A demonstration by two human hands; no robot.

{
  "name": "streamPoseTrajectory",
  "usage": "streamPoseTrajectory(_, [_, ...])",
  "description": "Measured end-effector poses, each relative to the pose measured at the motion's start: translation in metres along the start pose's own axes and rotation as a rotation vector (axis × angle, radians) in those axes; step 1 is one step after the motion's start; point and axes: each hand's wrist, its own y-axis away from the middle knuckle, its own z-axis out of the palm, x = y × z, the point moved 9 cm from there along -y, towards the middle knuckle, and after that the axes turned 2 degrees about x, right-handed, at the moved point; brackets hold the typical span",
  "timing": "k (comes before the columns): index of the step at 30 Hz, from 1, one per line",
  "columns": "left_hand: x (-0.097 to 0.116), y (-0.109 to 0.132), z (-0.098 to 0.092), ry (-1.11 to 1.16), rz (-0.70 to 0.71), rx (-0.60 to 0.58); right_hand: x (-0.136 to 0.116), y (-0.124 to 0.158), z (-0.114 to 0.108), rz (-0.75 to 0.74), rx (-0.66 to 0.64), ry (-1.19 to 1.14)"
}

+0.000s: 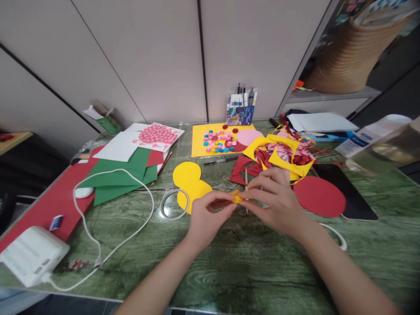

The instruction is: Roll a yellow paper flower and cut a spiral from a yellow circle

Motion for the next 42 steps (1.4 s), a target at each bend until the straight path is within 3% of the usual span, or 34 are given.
streamPoseTrajectory(13, [-0.003,-0.001,0.001,0.143,-0.088,0.018,0.012,-0.001,0.003,0.182,-0.049,-0.154])
streamPoseTrajectory(25, [-0.005,-0.002,-0.004,0.117,-0.115,0.027,0.002,-0.004,0.005,0.126,-0.073,-0.073])
streamPoseTrajectory(35, [-0.005,-0.002,-0.006,0.103,-0.089,0.104,0.004,-0.001,0.012,0.197,-0.048,-0.145])
streamPoseTrajectory(42, [-0.01,-0.001,-0.009,0.119,-0.122,0.127,-0.005,-0.001,0.005,0.071,0.04,-0.076])
